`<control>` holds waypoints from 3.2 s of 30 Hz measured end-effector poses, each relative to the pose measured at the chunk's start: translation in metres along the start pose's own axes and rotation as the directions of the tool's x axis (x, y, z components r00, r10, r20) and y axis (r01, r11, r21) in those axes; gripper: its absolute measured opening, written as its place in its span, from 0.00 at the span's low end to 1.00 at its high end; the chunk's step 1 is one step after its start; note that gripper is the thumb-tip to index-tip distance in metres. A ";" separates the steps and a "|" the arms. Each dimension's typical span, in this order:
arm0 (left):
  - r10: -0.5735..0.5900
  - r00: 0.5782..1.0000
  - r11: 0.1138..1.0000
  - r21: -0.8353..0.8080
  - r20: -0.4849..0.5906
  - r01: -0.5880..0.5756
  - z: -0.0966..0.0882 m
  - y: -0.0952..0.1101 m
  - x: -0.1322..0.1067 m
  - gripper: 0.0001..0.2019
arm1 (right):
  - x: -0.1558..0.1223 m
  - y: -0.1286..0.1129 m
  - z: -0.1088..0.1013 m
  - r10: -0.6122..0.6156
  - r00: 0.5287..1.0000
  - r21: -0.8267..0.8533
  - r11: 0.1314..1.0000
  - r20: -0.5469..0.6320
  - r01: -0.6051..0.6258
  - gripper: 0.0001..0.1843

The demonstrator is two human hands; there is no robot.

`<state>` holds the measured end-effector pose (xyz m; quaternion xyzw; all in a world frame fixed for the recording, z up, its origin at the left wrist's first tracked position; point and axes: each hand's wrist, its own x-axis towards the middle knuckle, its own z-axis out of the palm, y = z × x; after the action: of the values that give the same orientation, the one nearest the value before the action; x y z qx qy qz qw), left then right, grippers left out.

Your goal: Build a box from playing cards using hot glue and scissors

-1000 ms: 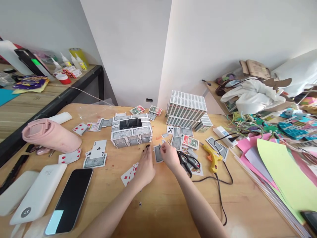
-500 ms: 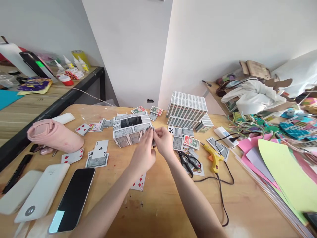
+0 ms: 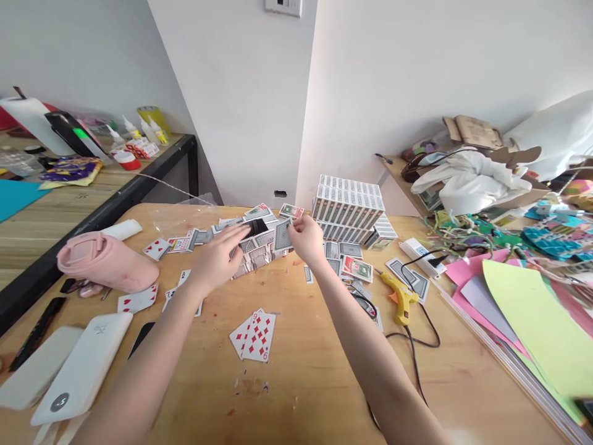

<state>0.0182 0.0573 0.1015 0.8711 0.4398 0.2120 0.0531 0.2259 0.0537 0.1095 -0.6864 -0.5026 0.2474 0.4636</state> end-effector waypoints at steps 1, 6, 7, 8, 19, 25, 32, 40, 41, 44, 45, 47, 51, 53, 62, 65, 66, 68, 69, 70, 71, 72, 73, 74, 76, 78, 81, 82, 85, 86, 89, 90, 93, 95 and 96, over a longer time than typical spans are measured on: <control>0.035 0.999 0.999 0.003 0.019 -0.035 0.002 0.002 -0.006 0.23 | -0.004 0.005 -0.009 0.020 1.000 0.012 1.000 -0.013 -0.020 0.04; 0.108 0.988 0.985 0.122 0.112 -0.121 0.016 0.008 -0.015 0.25 | -0.042 0.037 -0.046 0.079 0.995 0.159 0.983 0.068 -0.089 0.08; 0.095 0.989 0.984 0.140 0.117 -0.111 0.018 0.007 -0.012 0.25 | -0.051 0.044 -0.051 0.090 0.991 0.191 0.976 0.102 -0.109 0.09; 0.077 0.989 0.984 0.152 0.126 -0.096 0.019 0.006 -0.008 0.25 | -0.061 0.051 -0.056 0.107 0.987 0.215 0.968 0.123 -0.132 0.10; -0.216 0.925 0.973 -0.007 0.312 0.230 -0.002 -0.011 0.055 0.22 | -0.140 0.110 -0.061 0.321 0.925 0.312 0.874 0.204 -0.372 0.21; -0.204 0.979 0.976 -0.079 -0.018 0.202 -0.029 0.002 0.046 0.14 | -0.153 0.117 -0.050 0.308 0.932 0.265 0.898 0.193 -0.351 0.16; -0.270 0.958 0.963 0.045 0.097 0.267 0.001 0.053 -0.059 0.16 | -0.155 0.112 -0.040 0.222 0.971 -0.076 0.974 0.094 -0.215 0.11; -0.551 0.685 0.821 0.158 0.476 0.549 0.049 0.077 -0.116 0.22 | -0.163 0.112 -0.026 0.260 0.937 0.032 0.961 0.235 -0.275 0.09; -0.528 0.663 0.817 0.105 0.530 0.567 0.049 0.077 -0.113 0.15 | -0.165 0.112 -0.023 0.261 0.930 0.061 0.957 0.258 -0.285 0.10; -0.412 0.694 0.798 -0.133 0.591 0.587 0.048 0.083 -0.102 0.09 | -0.167 0.107 -0.014 0.253 0.929 0.124 0.948 0.270 -0.294 0.11; -0.380 0.730 0.777 -0.232 0.568 0.585 0.048 0.087 -0.098 0.12 | -0.166 0.102 -0.013 0.242 0.934 0.158 0.944 0.262 -0.289 0.11; -0.339 0.818 0.734 -0.414 0.464 0.539 0.050 0.098 -0.090 0.14 | -0.159 0.089 -0.014 0.193 0.951 0.273 0.927 0.240 -0.257 0.10; -0.208 0.962 0.812 -0.517 0.178 0.272 0.057 0.118 -0.077 0.11 | -0.142 0.068 -0.021 0.058 0.978 0.460 0.876 0.201 -0.146 0.11; -0.166 0.977 0.877 -0.433 0.135 0.209 0.060 0.117 -0.074 0.11 | -0.137 0.072 -0.021 0.039 0.977 0.394 0.911 0.211 -0.121 0.12; -0.571 0.808 0.779 0.215 -0.145 0.589 0.028 -0.008 -0.100 0.17 | -0.150 0.114 -0.007 0.147 0.950 0.103 0.978 0.276 -0.182 0.10; -0.723 0.688 0.632 0.339 -0.066 0.697 0.022 -0.056 -0.104 0.22 | -0.148 0.110 -0.013 0.185 0.946 -0.016 0.982 0.268 -0.188 0.09; -0.770 0.638 0.600 0.328 -0.008 0.729 0.022 -0.067 -0.102 0.22 | -0.147 0.108 -0.015 0.198 0.947 -0.057 0.980 0.252 -0.189 0.08; -0.835 0.542 0.545 0.283 0.096 0.790 0.022 -0.080 -0.098 0.21 | -0.146 0.106 -0.018 0.216 0.952 -0.109 0.974 0.218 -0.197 0.09; -0.853 0.509 0.521 0.262 0.120 0.812 0.021 -0.081 -0.095 0.19 | -0.146 0.106 -0.019 0.215 0.957 -0.128 0.973 0.195 -0.192 0.10; -0.863 0.490 0.505 0.255 0.123 0.825 0.017 -0.078 -0.093 0.17 | -0.147 0.106 -0.020 0.204 0.965 -0.148 0.972 0.163 -0.180 0.11; -0.868 0.486 0.495 0.262 0.103 0.829 0.012 -0.072 -0.091 0.15 | -0.147 0.105 -0.022 0.184 0.976 -0.169 0.972 0.120 -0.163 0.13; -0.866 0.495 0.493 0.280 0.070 0.824 0.006 -0.064 -0.090 0.15 | -0.148 0.105 -0.024 0.162 0.984 -0.188 0.971 0.069 -0.146 0.15; -0.857 0.514 0.500 0.305 0.038 0.811 -0.001 -0.053 -0.089 0.15 | -0.148 0.104 -0.025 0.141 0.990 -0.200 0.970 0.019 -0.135 0.17; -0.847 0.531 0.506 0.325 0.015 0.799 -0.008 -0.041 -0.089 0.15 | -0.148 0.102 -0.027 0.129 0.992 -0.198 0.972 -0.014 -0.129 0.18; -0.823 0.565 0.557 0.287 0.066 0.779 -0.017 -0.011 -0.088 0.14 | -0.150 0.094 -0.030 0.145 0.989 -0.127 0.982 0.025 -0.141 0.15; -0.750 0.608 0.645 0.086 0.262 0.759 -0.014 0.024 -0.087 0.15 | -0.152 0.083 -0.028 0.201 0.955 0.015 0.978 0.217 -0.209 0.16; -0.516 0.678 0.662 -0.259 0.524 0.704 0.008 0.075 -0.090 0.16 | -0.156 0.069 -0.015 0.234 0.847 0.184 0.916 0.477 -0.357 0.21; -0.451 0.684 0.640 -0.326 0.574 0.696 0.017 0.087 -0.092 0.17 | -0.157 0.067 -0.010 0.230 0.838 0.202 0.907 0.495 -0.369 0.20; -0.341 0.683 0.608 -0.403 0.645 0.684 0.034 0.096 -0.101 0.17 | -0.155 0.072 -0.001 0.223 0.887 0.094 0.955 0.405 -0.283 0.12; -0.352 0.691 0.639 -0.377 0.632 0.671 0.034 0.088 -0.104 0.17 | -0.152 0.076 -0.001 0.231 0.905 0.002 0.969 0.357 -0.248 0.10; -0.549 0.739 0.784 -0.064 0.390 0.617 0.023 0.033 -0.106 0.14 | -0.142 0.090 -0.010 0.241 0.948 -0.284 0.943 0.210 -0.176 0.07; -0.596 0.756 0.796 0.073 0.269 0.601 0.017 0.010 -0.105 0.13 | -0.139 0.093 -0.014 0.230 0.959 -0.342 0.926 0.165 -0.163 0.09; -0.637 0.756 0.746 0.366 0.152 0.556 0.004 -0.054 -0.099 0.23 | -0.137 0.100 -0.021 0.187 0.978 -0.398 0.907 0.092 -0.136 0.18; -0.691 0.694 0.704 0.403 0.201 0.584 0.000 -0.082 -0.093 0.26 | -0.139 0.102 -0.021 0.175 0.980 -0.399 0.909 0.098 -0.122 0.18; -0.700 0.679 0.704 0.369 0.221 0.606 -0.001 -0.091 -0.090 0.26 | -0.141 0.102 -0.021 0.170 0.980 -0.396 0.911 0.107 -0.115 0.17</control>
<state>-0.0973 0.0413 0.0476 0.6753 0.7317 -0.0384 0.0848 0.2375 -0.0903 0.0107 -0.7804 -0.5213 0.2235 0.2633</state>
